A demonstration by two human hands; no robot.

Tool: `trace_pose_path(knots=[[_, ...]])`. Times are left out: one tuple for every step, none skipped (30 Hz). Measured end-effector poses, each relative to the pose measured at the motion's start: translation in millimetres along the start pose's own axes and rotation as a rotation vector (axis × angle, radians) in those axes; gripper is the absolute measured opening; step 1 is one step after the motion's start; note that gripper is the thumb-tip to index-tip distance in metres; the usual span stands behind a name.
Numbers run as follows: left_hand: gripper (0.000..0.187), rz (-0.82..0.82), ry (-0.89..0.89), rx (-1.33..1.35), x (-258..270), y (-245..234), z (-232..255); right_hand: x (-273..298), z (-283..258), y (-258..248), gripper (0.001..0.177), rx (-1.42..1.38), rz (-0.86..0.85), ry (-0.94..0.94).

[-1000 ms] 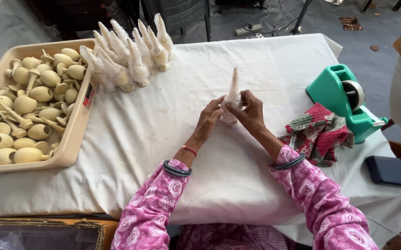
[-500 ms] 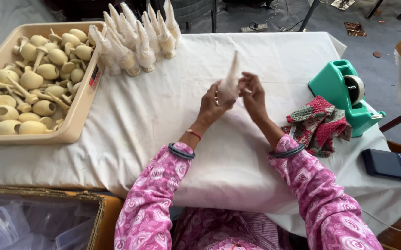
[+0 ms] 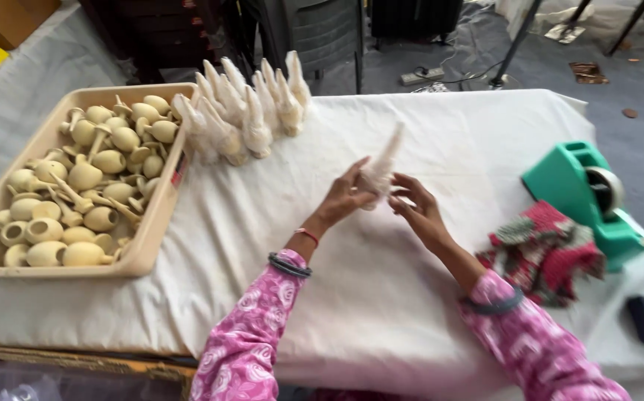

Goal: The person wraps a small wooden object, resembling a bird or spinning top, in bubble wrap. They use a tape dispenser to cut and apply clear tape to secure the wrapping. The wrapped object is then placed on the table next to other similarly wrapped items.

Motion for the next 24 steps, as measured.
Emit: trace_pose_path(knots=[[0.087, 0.006, -0.009, -0.002, -4, 0, 3, 1, 7, -2, 0.063, -0.005, -0.008, 0.006], [0.092, -0.026, 0.017, -0.038, -9, 3, 9, 1, 14, -8, 0.064, -0.016, 0.027, 0.02], [0.098, -0.059, 0.042, -0.074, -14, 6, 15, 1, 20, -13, 0.064, -0.027, 0.062, 0.034], [0.098, -0.048, 0.036, -0.075, -13, 8, 13, 0, 19, -13, 0.064, -0.029, 0.049, 0.037], [0.1, -0.06, 0.07, -0.079, -12, 12, 14, 1, 18, -17, 0.064, -0.052, 0.089, 0.044], [0.102, -0.07, 0.103, -0.079, -8, 21, 16, 4, 15, -25, 0.064, -0.07, 0.127, 0.054], [0.102, -0.056, 0.097, -0.076, -4, 24, 9, -1, 24, -28, 0.064, -0.067, 0.112, 0.059], [0.103, -0.041, 0.116, -0.093, 0, 28, 5, -1, 30, -32, 0.065, 0.033, 0.113, 0.036], [0.104, -0.026, 0.135, -0.11, 6, 33, 3, 1, 35, -36, 0.066, 0.134, 0.114, 0.013], [0.104, -0.031, 0.147, -0.121, 6, 35, 7, 0, 29, -35, 0.066, 0.128, 0.122, 0.0], [0.103, -0.049, 0.111, -0.113, 8, 38, 8, 0, 29, -31, 0.063, 0.159, 0.085, 0.096], [0.103, -0.061, 0.066, -0.101, 15, 41, 7, 6, 32, -25, 0.06, 0.19, 0.038, 0.2], [0.103, -0.06, 0.07, -0.107, 11, 37, 10, 0, 31, -23, 0.06, 0.187, 0.038, 0.195], [0.106, -0.076, 0.007, -0.113, 12, 37, 7, 0, 28, -23, 0.057, 0.222, 0.044, 0.143], [0.11, -0.092, -0.056, -0.118, 13, 36, 3, -1, 26, -22, 0.055, 0.258, 0.05, 0.092], [0.11, -0.089, -0.061, -0.114, 12, 38, -6, -1, 23, -20, 0.055, 0.259, 0.044, 0.097], [0.11, -0.083, -0.013, -0.138, 12, 39, -12, -1, 17, -19, 0.05, 0.285, 0.054, 0.063], [0.111, -0.075, 0.037, -0.16, 13, 42, -17, -1, 11, -19, 0.046, 0.316, 0.062, 0.029], [0.111, -0.07, 0.032, -0.153, 13, 37, -25, 0, 15, -16, 0.046, 0.32, 0.055, 0.035], [0.116, -0.065, 0.138, -0.174, 13, 36, -26, 0, 13, -20, 0.043, 0.35, 0.084, -0.008], [0.121, -0.059, 0.244, -0.197, 14, 34, -26, 0, 11, -22, 0.041, 0.38, 0.112, -0.052], [0.121, -0.039, 0.24, -0.188, 21, 24, -23, 0, 7, -22, 0.041, 0.39, 0.092, -0.051], [0.117, -0.012, 0.136, -0.124, 28, 13, -25, 0, 1, -26, 0.042, 0.419, 0.151, -0.061], [0.112, 0.006, 0.037, -0.067, 32, 0, -26, -2, -4, -29, 0.044, 0.44, 0.218, -0.076]])
Point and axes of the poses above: each hand's wrist, its own x-axis away from the middle knuckle, its own y-axis out of the palm, z = x × y, the point moved 6 cm from there along -x, towards the middle knuckle, and after that the axes turned 4 degrees about z, right-handed, at the moved point
